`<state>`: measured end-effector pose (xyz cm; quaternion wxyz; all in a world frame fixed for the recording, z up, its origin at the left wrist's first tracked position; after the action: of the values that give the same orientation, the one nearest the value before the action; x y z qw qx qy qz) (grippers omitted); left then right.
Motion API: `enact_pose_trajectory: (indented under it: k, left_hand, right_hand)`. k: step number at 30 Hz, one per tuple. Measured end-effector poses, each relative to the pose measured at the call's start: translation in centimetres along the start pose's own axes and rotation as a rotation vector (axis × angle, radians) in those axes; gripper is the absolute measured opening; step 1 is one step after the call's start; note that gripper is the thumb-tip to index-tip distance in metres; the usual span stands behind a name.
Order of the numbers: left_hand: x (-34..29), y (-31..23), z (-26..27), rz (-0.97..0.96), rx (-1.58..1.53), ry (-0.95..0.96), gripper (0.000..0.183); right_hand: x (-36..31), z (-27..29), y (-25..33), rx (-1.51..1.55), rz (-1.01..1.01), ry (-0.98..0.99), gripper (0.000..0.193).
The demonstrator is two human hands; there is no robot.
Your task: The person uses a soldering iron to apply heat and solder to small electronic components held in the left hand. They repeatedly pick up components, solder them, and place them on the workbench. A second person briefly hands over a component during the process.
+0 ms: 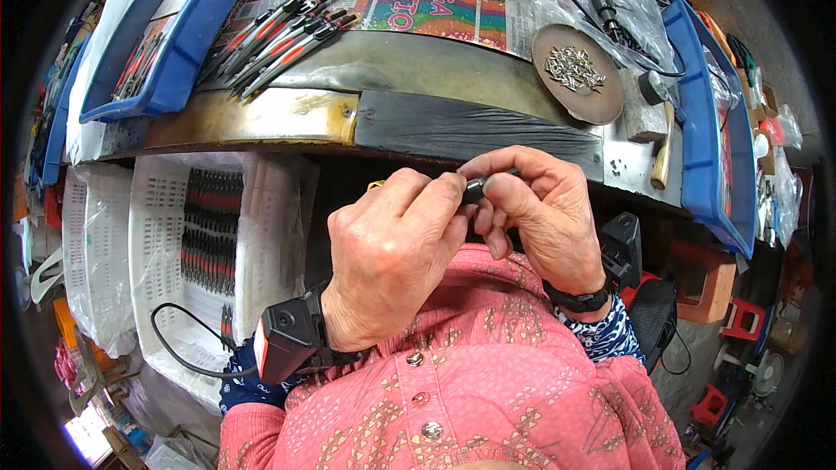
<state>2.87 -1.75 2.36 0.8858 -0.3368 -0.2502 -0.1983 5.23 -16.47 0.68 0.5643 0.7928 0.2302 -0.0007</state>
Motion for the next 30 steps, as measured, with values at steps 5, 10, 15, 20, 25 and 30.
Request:
enact_pose_trajectory:
  k: [5,10,15,20,25,30]
  left_hand:
    - [-0.3,-0.1,-0.3,-0.019,0.013,-0.014,0.022]
    - [-0.3,0.0,-0.2,-0.001,0.028,-0.027,0.021]
    - [0.0,0.5,0.1,0.108,-0.128,0.074,0.021]
    - [-0.1,1.0,0.3,0.353,-0.387,0.309,0.015]
    - [-0.5,2.0,-0.2,0.675,-0.791,0.58,0.015]
    - [-0.9,2.1,-0.8,0.858,-1.041,0.595,0.015]
  right_hand:
    - [0.1,-0.2,-0.1,-0.102,0.051,-0.029,0.014]
    - [0.2,-0.4,-0.7,-0.14,0.152,-0.077,0.014]
    - [0.2,-0.2,-1.0,-0.054,0.19,0.006,0.015]
    - [-0.2,0.1,-1.0,-0.149,0.191,0.037,0.014]
    - [-0.6,-0.1,-0.9,-0.286,0.207,0.035,0.013]
    - [-0.8,-0.4,-0.3,-0.469,0.384,0.108,0.012]
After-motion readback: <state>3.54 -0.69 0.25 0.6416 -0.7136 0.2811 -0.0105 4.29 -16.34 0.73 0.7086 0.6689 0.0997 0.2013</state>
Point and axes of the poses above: each hand's wrist, its own x-axis towards the middle knuckle, its own z-axis out of the back of the hand, y = z × x, the point moved 4 cm from there along x, towards the middle knuckle, and after that the axes turned 3 degrees about x, right-handed, at the moved point
